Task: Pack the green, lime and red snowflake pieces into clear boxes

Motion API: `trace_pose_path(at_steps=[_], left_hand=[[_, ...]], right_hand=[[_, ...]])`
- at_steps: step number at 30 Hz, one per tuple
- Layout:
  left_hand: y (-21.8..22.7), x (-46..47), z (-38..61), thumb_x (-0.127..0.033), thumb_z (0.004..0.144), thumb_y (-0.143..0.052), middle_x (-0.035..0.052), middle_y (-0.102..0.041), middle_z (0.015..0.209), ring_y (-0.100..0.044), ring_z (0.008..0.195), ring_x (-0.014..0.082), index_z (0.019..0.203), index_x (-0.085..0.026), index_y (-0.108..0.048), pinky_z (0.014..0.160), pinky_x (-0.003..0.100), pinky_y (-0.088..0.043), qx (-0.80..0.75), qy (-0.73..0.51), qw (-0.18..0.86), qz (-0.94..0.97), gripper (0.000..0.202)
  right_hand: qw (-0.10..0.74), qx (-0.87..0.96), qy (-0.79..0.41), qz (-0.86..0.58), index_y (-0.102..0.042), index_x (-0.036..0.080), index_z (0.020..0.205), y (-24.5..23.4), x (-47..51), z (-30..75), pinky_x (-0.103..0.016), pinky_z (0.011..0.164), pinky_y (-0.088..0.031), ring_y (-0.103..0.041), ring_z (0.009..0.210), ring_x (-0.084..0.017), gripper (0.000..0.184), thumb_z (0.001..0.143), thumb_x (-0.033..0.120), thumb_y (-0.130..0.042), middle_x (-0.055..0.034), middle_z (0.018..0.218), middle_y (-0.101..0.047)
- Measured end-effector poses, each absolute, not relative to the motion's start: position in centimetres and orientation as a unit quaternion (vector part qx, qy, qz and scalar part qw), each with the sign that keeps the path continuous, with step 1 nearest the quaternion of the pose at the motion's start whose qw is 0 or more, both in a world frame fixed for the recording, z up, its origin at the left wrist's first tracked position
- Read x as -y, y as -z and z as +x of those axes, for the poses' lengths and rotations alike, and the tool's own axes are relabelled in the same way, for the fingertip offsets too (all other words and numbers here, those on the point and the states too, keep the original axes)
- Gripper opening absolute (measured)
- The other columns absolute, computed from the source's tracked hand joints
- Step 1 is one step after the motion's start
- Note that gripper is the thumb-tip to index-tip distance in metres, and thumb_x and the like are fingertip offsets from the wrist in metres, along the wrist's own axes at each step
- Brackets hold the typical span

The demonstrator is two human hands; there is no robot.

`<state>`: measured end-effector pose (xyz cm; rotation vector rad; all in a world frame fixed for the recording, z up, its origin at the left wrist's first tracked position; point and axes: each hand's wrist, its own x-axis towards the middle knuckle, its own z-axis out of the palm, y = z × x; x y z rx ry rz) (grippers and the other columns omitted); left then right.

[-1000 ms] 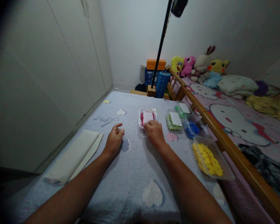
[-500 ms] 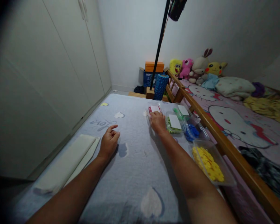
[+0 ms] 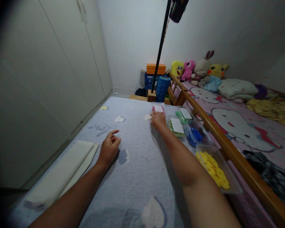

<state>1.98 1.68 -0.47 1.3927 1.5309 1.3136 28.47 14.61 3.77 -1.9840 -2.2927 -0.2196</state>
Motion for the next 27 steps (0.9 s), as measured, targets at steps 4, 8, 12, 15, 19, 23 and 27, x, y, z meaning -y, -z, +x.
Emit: trace_pose_path(at_steps=[4,8,12,15,19,23,27], left_hand=[[0.5,-1.7,1.9,-0.034,0.084,-0.056,-0.0066,-0.05,0.066,-0.053,0.064,0.0161,0.126,-0.015,-0.062,0.068,0.029,-0.041,-0.591,-0.498,0.337,0.538,0.047],[0.6,-1.7,1.9,-0.034,0.084,-0.056,-0.007,-0.05,0.066,-0.053,0.063,0.0156,0.126,-0.015,-0.062,0.068,0.028,-0.041,-0.589,-0.499,0.335,0.54,0.047],[0.4,-1.7,1.9,-0.035,0.084,-0.057,-0.007,-0.05,0.066,-0.054,0.063,0.0154,0.125,-0.016,-0.062,0.067,0.028,-0.042,-0.59,-0.498,0.334,0.54,0.046],[0.3,-1.7,2.0,-0.035,0.084,-0.057,-0.0071,-0.051,0.066,-0.055,0.063,0.0154,0.125,-0.016,-0.063,0.067,0.028,-0.042,-0.593,-0.496,0.333,0.54,0.045],[0.4,-1.7,2.0,-0.035,0.084,-0.057,-0.007,-0.05,0.066,-0.054,0.062,0.0155,0.124,-0.016,-0.063,0.067,0.028,-0.042,-0.593,-0.495,0.335,0.54,0.045],[0.4,-1.8,2.0,-0.034,0.083,-0.057,-0.0071,-0.05,0.066,-0.053,0.062,0.0151,0.124,-0.016,-0.063,0.067,0.028,-0.041,-0.593,-0.496,0.334,0.539,0.045],[0.4,-1.7,2.0,-0.035,0.083,-0.057,-0.0071,-0.05,0.066,-0.053,0.061,0.0149,0.123,-0.017,-0.064,0.065,0.028,-0.041,-0.593,-0.497,0.334,0.537,0.045]], right_hand=[[0.044,0.745,0.05,-0.664,-0.071,0.024,0.125,-4.4,-16.4,29.3,-0.044,0.105,-0.042,-0.055,0.127,-0.031,0.033,0.098,0.025,-0.052,-0.0126,0.14,-0.062],[0.049,0.731,0.029,-0.68,-0.07,0.025,0.13,-4.8,-17.7,30.0,-0.049,0.108,-0.041,-0.052,0.131,-0.034,0.036,0.097,0.025,-0.055,-0.0143,0.14,-0.061],[0.035,0.717,0.019,-0.696,-0.068,0.027,0.135,-5.0,-18.7,30.9,-0.052,0.108,-0.041,-0.051,0.133,-0.036,0.039,0.098,0.03,-0.053,-0.0139,0.146,-0.059],[0.024,0.706,0.027,-0.707,-0.068,0.028,0.136,-5.0,-19.1,31.6,-0.05,0.105,-0.042,-0.051,0.13,-0.035,0.041,0.099,0.033,-0.051,-0.0114,0.149,-0.059],[0.028,0.699,0.035,-0.713,-0.069,0.025,0.135,-5.0,-19.2,32.5,-0.045,0.101,-0.04,-0.052,0.126,-0.032,0.039,0.101,0.034,-0.05,-0.0117,0.146,-0.062],[0.041,0.697,0.033,-0.715,-0.07,0.018,0.134,-5.0,-19.1,33.2,-0.042,0.096,-0.037,-0.052,0.121,-0.029,0.039,0.103,0.033,-0.05,-0.0157,0.144,-0.063],[0.034,0.686,0.019,-0.726,-0.07,0.018,0.134,-5.4,-19.1,33.8,-0.041,0.095,-0.036,-0.051,0.122,-0.03,0.039,0.103,0.033,-0.051,-0.0161,0.144,-0.063]])
